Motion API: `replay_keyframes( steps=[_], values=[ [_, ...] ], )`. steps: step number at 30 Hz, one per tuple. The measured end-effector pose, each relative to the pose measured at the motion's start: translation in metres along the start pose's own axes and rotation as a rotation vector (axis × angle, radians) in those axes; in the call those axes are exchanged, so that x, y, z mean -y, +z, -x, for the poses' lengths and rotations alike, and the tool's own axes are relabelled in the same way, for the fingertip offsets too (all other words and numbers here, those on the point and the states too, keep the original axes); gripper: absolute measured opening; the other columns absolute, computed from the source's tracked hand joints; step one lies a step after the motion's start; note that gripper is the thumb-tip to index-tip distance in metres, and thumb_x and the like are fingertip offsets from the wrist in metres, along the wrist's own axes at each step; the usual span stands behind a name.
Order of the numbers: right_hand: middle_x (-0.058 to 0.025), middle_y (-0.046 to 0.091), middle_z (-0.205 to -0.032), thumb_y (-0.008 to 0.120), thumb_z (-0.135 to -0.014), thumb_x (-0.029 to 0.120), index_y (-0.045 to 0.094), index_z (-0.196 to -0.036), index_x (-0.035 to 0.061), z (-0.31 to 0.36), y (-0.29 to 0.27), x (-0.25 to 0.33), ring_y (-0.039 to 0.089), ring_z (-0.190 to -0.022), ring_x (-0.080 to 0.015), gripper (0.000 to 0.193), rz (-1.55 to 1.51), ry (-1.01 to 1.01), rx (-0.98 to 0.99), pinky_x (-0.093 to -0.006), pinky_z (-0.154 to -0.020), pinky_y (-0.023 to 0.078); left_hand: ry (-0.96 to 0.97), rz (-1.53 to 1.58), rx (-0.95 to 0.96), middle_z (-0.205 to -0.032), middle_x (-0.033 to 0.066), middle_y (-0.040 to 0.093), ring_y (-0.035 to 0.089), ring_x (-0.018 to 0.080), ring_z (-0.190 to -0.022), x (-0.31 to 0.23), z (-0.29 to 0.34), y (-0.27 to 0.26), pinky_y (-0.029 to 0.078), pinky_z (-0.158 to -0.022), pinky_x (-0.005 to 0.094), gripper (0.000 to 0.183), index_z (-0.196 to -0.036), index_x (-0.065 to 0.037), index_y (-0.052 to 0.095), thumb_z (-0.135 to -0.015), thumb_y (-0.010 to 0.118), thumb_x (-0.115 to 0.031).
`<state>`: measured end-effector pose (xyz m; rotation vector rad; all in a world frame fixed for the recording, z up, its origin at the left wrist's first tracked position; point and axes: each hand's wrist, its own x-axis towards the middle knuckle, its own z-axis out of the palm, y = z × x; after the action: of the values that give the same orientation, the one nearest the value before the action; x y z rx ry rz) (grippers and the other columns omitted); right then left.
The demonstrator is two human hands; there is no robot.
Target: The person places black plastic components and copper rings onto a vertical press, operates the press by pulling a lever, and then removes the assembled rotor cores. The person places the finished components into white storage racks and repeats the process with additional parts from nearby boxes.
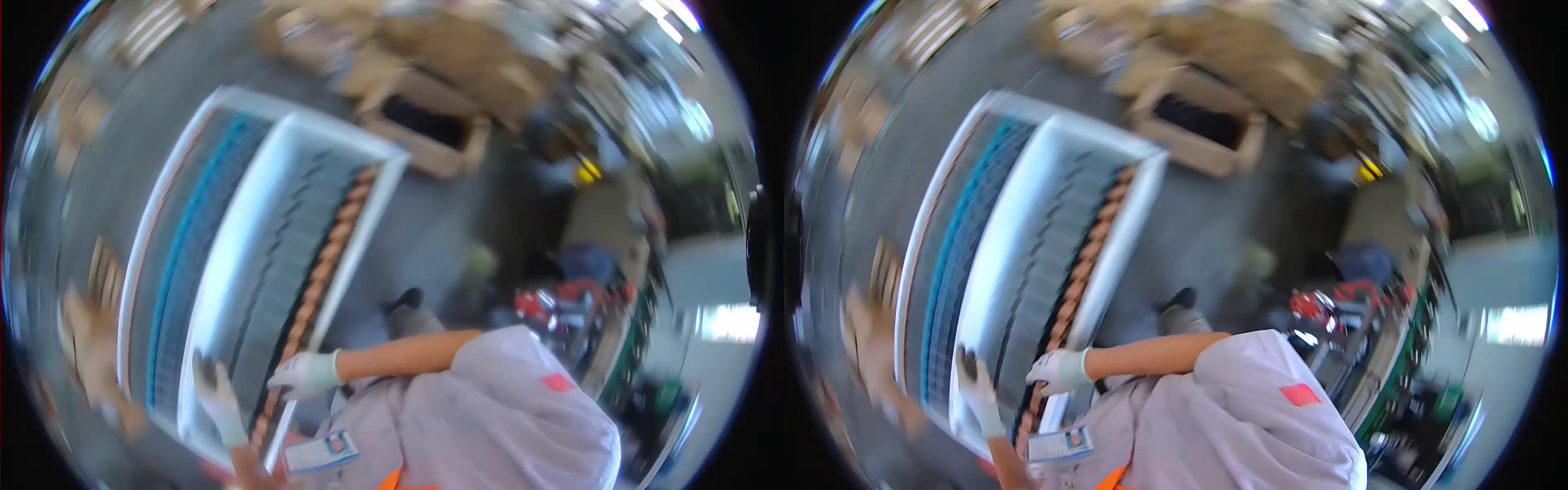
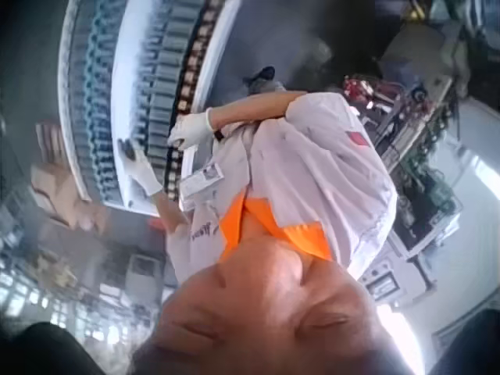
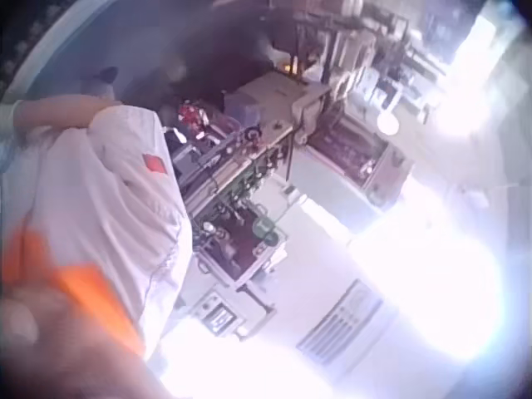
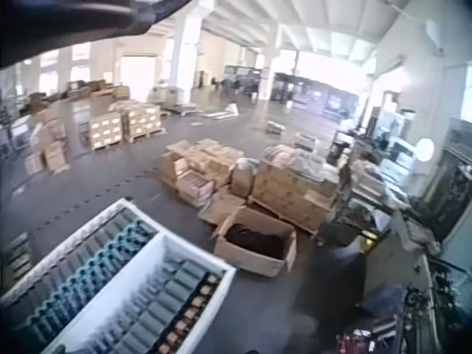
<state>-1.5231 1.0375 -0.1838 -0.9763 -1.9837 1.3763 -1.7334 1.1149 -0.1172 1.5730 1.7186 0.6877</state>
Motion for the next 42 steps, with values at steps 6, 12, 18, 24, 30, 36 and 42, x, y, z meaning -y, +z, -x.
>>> replay_keyframes(
  steps=[6, 12, 18, 24, 30, 36, 42],
  values=[
    [-0.0224, 0.07, -0.109, 0.061, -0.088, 0.032, 0.066, -0.122, 0.0054, 0.286, -0.218, -0.044, 0.066, -0.104, -0.0376, 0.044, -0.069, 0.516, -0.814, -0.0434, -0.093, 0.051, 0.274, 0.055, 0.727, -0.117, 0.0137, 0.068, 0.065, 0.0194, -0.102, -0.178, 0.024, 0.275, 0.051, -0.092, 0.0305, 0.048, -0.139, 0.006, 0.052, -0.095, 0.064, -0.01],
    [-0.0202, 0.067, -0.122, 0.06, -0.094, 0.038, 0.065, -0.124, 0.0035, 0.588, -0.256, -0.06, 0.062, -0.116, -0.0364, 0.046, -0.16, 0.752, -1.561, -0.0411, -0.099, 0.048, 0.397, -0.056, 1.479, -0.1, 0.0087, 0.07, 0.062, 0.011, -0.074, -0.351, 0.124, 0.515, 0.051, -0.064, 0.0264, 0.04, -0.126, 0.0, 0.064, -0.088, 0.074, -0.01],
    [-0.0055, 0.071, -0.095, 0.062, -0.095, 0.037, 0.068, -0.125, 0.0065, 0.737, -0.218, -0.11, 0.063, -0.077, -0.0124, 0.043, -0.426, 0.864, -1.909, -0.0298, -0.068, 0.051, 0.847, -0.113, 1.78, -0.106, 0.0153, 0.071, 0.069, 0.0212, -0.093, -0.501, 0.197, 0.741, 0.054, -0.085, 0.033, 0.033, -0.116, 0.001, 0.069, -0.086, 0.074, -0.01],
    [-0.012, 0.072, -0.108, 0.065, -0.094, 0.032, 0.065, -0.125, 0.0018, 0.842, -0.314, -0.094, 0.067, -0.089, -0.0181, 0.043, -0.253, 0.946, -2.401, -0.0331, -0.08, 0.053, 1.266, -0.021, 2.027, -0.112, 0.0138, 0.071, 0.069, 0.0222, -0.099, -0.685, 0.355, 0.94, 0.054, -0.088, 0.0321, 0.031, -0.116, -0.002, 0.07, -0.088, 0.074, -0.013],
    [-0.0185, 0.058, -0.13, 0.065, -0.093, 0.03, 0.062, -0.128, 0.0083, 0.947, -0.391, -0.073, 0.059, -0.115, -0.0364, 0.041, 0.347, 1.326, -2.517, -0.0425, -0.099, 0.048, 1.896, 0.115, 2.041, -0.103, 0.011, 0.07, 0.067, 0.021, -0.092, -0.79, 0.561, 1.067, 0.053, -0.082, 0.0326, 0.033, -0.116, -0.006, 0.071, -0.09, 0.072, -0.026],
    [-0.0215, 0.052, -0.138, 0.066, -0.09, 0.03, 0.059, -0.132, 0.0106, 1.086, -0.429, -0.082, 0.045, -0.132, -0.0401, 0.047, 0.692, 1.628, -2.374, -0.0511, -0.112, 0.034, 2.304, 0.099, 1.901, -0.099, 0.0119, 0.067, 0.067, 0.0319, -0.092, -0.797, 0.722, 1.142, 0.053, -0.084, 0.0417, 0.023, -0.108, -0.016, 0.074, -0.088, 0.071, -0.027],
    [-0.0207, 0.049, -0.14, 0.066, -0.089, 0.031, 0.059, -0.131, 0.0126, 1.183, -0.438, -0.099, 0.041, -0.135, -0.0412, 0.047, 0.694, 1.848, -2.148, -0.0528, -0.117, 0.028, 2.906, 0.085, 1.798, -0.102, 0.0164, 0.063, 0.064, 0.0339, -0.095, -0.796, 0.819, 1.204, 0.05, -0.082, 0.0444, 0.027, -0.108, -0.015, 0.072, -0.086, 0.069, -0.03]
  ],
)
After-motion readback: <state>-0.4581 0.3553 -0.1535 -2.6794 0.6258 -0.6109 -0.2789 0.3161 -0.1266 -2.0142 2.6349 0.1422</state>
